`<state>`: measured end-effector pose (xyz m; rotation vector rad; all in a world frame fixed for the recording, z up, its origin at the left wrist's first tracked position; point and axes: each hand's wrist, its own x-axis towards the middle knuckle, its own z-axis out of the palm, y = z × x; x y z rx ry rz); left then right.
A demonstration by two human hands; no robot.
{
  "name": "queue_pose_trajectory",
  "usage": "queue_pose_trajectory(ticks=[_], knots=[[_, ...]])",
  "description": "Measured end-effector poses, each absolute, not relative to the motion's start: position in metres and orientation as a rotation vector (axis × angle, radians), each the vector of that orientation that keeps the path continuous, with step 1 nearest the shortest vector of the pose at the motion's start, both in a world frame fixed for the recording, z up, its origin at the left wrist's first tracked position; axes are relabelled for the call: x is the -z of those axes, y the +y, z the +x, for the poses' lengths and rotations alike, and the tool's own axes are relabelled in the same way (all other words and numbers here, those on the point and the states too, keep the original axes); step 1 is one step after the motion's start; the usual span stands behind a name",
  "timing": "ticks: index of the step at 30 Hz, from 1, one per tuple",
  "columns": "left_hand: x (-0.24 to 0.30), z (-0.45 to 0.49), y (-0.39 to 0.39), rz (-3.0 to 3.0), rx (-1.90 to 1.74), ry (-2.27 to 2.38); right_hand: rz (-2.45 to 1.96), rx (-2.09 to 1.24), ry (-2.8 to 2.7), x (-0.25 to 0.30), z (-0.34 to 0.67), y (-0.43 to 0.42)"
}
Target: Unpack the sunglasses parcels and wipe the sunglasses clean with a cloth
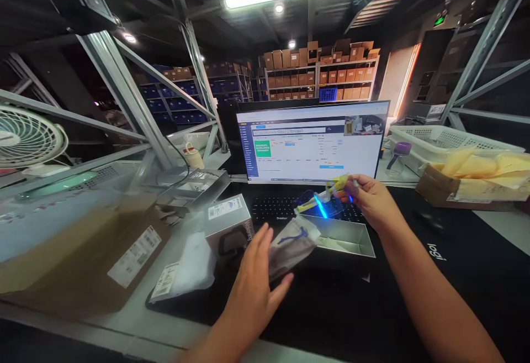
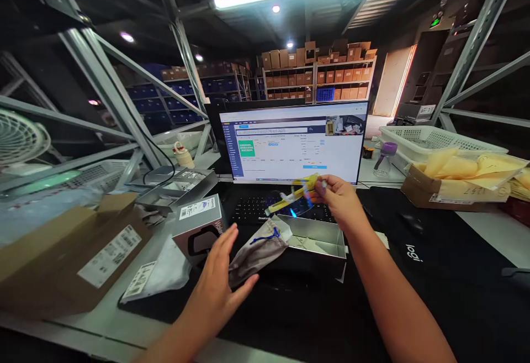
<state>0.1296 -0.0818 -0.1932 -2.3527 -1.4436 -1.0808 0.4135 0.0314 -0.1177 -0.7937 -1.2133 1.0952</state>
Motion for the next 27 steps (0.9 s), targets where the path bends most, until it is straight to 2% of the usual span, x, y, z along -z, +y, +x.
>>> queue_pose_trajectory(ticks=[8,14,19,21,24,27], knots=[[0.134,0.167,-0.036,-2.386,1.252,-1.341,-0.842,-1.165,-1.266,0.113,0.371,0.000],[0.127,0.171,-0.022,-2.731,1.537,-1.252,-0.856,-1.280,-1.477,0.107,0.394,0.006],[0.123,0.167,-0.015,-3.086,1.589,-1.429,-0.891,-1.472,-1.875,0.106,0.421,0.019],[0.122,0.165,-0.012,-3.246,1.715,-1.532,-0.940,-1.490,-1.940,0.106,0.429,0.023],[0.120,0.163,-0.006,-3.240,2.167,-1.737,-1.067,-1.258,-1.876,0.103,0.432,0.019],[0.115,0.163,-0.001,-2.938,2.642,-1.803,-1.238,-0.460,-1.698,0.098,0.424,-0.002]])
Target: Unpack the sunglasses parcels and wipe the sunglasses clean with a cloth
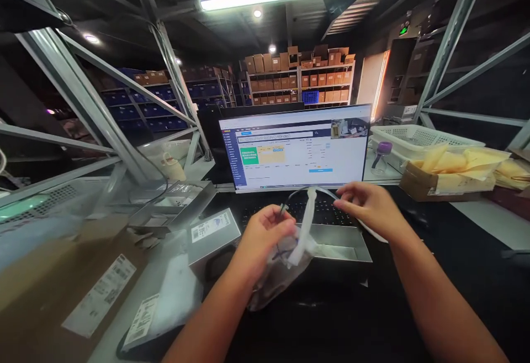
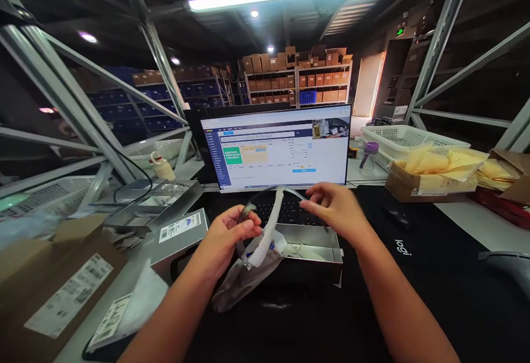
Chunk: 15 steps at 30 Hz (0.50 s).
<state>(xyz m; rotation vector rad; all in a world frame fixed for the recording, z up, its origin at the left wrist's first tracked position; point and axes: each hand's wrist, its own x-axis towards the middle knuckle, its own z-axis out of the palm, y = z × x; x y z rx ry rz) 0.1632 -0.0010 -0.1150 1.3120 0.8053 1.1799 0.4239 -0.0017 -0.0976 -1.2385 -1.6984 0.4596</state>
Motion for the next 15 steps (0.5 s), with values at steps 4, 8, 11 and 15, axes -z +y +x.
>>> queue_pose_trajectory(ticks=[4,8,11,15], knots=[[0.110,0.169,0.001,1.159,-1.311,0.742,-0.910,0.376,-1.931,0.098,0.395,-0.032],[0.112,0.170,0.002,1.084,-1.363,0.666,-0.840,0.566,-2.262,0.106,0.369,-0.030],[0.113,0.166,0.005,1.002,-1.437,0.689,-1.018,0.560,-2.366,0.105,0.372,-0.023],[0.109,0.160,0.008,0.855,-1.536,0.680,-1.250,0.345,-2.362,0.095,0.412,-0.027]])
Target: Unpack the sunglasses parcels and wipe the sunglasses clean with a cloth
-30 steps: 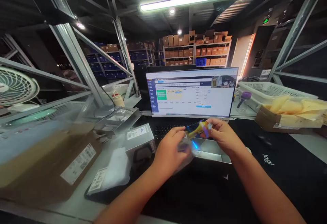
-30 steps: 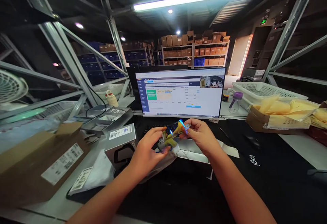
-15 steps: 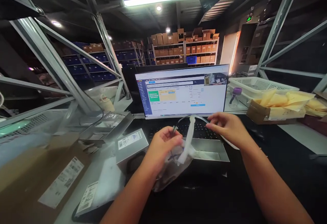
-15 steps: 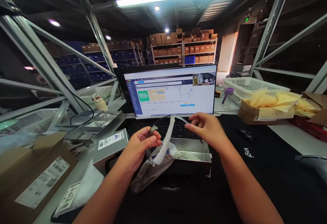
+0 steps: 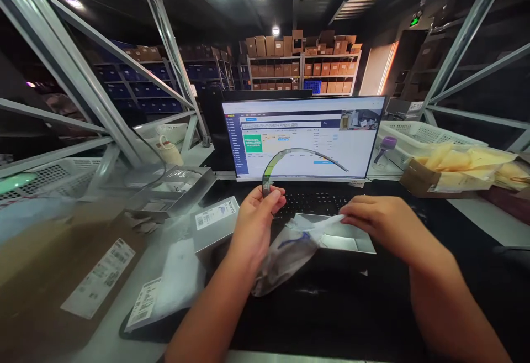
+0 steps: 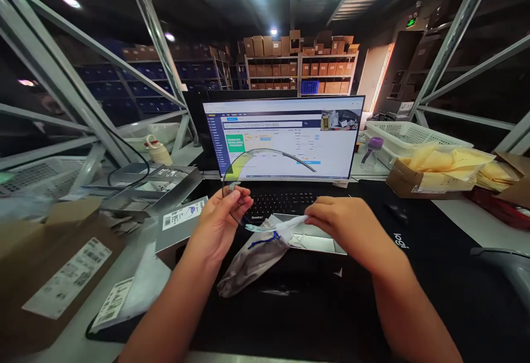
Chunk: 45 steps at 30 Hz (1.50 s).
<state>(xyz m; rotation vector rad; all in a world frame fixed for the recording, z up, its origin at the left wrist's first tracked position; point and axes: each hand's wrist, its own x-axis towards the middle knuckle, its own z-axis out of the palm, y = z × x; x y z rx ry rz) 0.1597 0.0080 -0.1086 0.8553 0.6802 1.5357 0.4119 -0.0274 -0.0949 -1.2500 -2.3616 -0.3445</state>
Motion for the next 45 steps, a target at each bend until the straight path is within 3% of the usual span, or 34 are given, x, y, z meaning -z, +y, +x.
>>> queue_pose_trajectory(ticks=[3,9,14,18,22,30,36,41,45], knots=[[0.107,0.158,0.009,0.806,-1.507,0.665,-1.464,0.171,-2.251,0.085,0.455,-0.032],[0.105,0.154,0.011,0.761,-1.635,0.651,-1.970,0.164,-1.859,0.095,0.489,-0.034],[0.108,0.160,0.010,0.801,-1.640,0.667,-1.874,0.115,-2.282,0.138,0.452,-0.027],[0.116,0.170,0.009,0.781,-1.620,0.702,-1.799,0.117,-2.305,0.138,0.447,-0.026],[0.116,0.178,0.009,0.609,-1.603,0.758,-1.458,0.337,-2.046,0.117,0.436,-0.043],[0.112,0.184,0.001,0.613,-1.351,0.790,-0.959,0.729,-2.265,0.121,0.387,-0.026],[0.117,0.164,-0.008,1.515,-1.116,0.895,-1.024,0.301,-1.769,0.109,0.424,-0.006],[0.117,0.158,-0.015,1.964,-1.643,1.134,-1.081,-0.011,-1.568,0.110,0.433,-0.007],[0.114,0.158,-0.012,2.055,-1.376,0.878,-0.979,-0.209,-1.697,0.113,0.420,-0.011]])
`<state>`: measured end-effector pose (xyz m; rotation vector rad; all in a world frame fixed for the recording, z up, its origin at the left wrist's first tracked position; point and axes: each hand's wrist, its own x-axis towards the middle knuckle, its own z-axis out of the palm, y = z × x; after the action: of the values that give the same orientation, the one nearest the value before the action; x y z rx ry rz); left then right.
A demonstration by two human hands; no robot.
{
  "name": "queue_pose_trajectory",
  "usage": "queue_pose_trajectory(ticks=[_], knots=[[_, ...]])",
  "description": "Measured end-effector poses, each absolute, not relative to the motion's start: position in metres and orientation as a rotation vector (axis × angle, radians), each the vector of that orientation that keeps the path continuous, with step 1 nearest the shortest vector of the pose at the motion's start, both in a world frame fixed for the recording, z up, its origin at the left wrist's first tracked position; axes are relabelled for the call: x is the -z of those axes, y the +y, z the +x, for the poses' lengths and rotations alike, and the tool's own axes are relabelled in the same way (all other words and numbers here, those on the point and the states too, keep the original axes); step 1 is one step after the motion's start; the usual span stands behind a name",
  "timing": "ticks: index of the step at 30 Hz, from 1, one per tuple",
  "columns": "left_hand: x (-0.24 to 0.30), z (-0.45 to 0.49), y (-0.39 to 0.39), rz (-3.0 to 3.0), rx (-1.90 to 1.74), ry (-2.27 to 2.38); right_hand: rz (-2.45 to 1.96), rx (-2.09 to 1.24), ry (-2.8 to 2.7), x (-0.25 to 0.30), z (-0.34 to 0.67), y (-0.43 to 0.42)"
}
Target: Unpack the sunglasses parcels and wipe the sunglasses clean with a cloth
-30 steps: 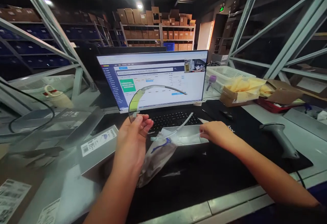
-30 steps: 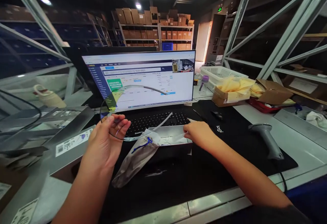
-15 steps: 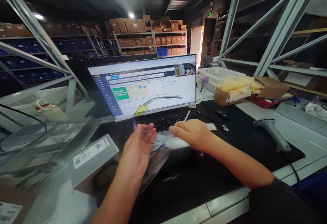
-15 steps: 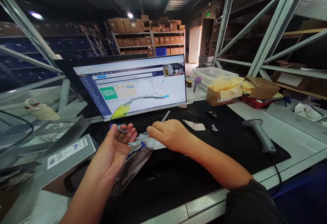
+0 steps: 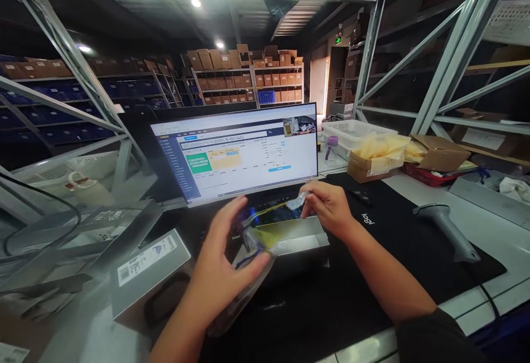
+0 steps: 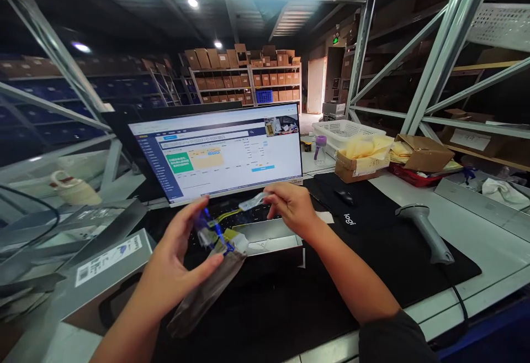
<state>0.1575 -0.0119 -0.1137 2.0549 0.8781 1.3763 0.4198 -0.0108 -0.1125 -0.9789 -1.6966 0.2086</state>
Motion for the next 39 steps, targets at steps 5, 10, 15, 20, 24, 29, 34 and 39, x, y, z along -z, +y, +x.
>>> queue_pose_trajectory(ticks=[5,10,15,20,24,29,34,39], knots=[[0.115,0.158,-0.010,2.028,-1.113,0.979,-0.937,-0.371,-1.816,0.112,0.425,0.000],[0.118,0.160,-0.010,2.002,-1.217,1.038,-1.760,-0.309,-1.668,0.133,0.479,0.042],[0.118,0.161,-0.012,2.008,-1.224,1.026,-2.246,-0.337,-1.677,0.182,0.522,0.077],[0.120,0.161,-0.011,2.060,-1.175,1.067,-2.396,-0.563,-1.832,0.215,0.531,0.091],[0.119,0.160,-0.011,2.059,-1.146,1.105,-2.323,-0.657,-1.956,0.219,0.537,0.094],[0.119,0.159,-0.009,2.030,-1.142,1.124,-2.229,-0.662,-1.973,0.213,0.546,0.087],[0.118,0.158,-0.009,2.034,-1.128,1.140,-2.177,-0.493,-1.742,0.192,0.557,0.080],[0.117,0.157,-0.010,2.026,-1.113,1.143,-1.965,-0.428,-1.562,0.167,0.552,0.064]])
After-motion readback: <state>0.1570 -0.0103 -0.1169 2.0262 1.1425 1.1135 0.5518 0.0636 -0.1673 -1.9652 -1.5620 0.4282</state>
